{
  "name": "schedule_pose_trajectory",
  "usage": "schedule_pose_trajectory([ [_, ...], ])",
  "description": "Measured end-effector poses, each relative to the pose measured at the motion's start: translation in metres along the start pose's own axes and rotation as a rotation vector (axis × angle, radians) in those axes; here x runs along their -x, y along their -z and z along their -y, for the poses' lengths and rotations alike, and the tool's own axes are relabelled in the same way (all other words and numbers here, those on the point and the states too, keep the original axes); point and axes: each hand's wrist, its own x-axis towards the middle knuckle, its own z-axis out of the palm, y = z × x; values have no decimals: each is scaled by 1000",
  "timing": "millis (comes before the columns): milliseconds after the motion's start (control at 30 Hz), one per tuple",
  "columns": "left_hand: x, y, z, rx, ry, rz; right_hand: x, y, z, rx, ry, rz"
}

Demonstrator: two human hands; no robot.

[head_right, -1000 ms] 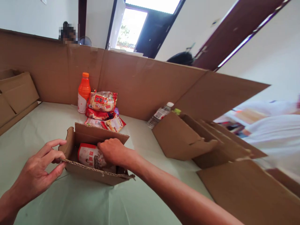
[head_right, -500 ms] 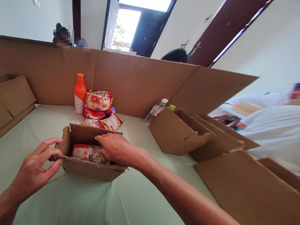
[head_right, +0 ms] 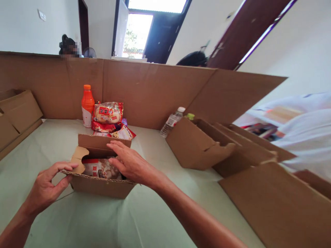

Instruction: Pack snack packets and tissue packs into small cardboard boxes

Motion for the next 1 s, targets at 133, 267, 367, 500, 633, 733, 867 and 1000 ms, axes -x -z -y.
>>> schedule_pose_trajectory([
  [133,-4,-2,3,27,180,43,5,10,7,26,-41,-298],
  [267,-6,-15,10,-91,126,-97,12,21,13,79,-24,-172],
  [367,-7,-24,15,-215,16,-193,20,14,14,69,44,110],
  [500,-8,-27,25,-169,-28,-3,35,-15,2,112,15,-9],
  [633,-18,-22,42,-84,-33,133,46,-47,-24,27,-22,-204],
  [733,-30,-16,53,29,-40,264,46,-58,-43,-123,12,-276],
  [867,-21,-6,50,74,-42,372,36,-57,-61,-272,95,-246],
  [1000,29,-1,29,-45,-148,256,7,-62,-64,-343,242,-177],
])
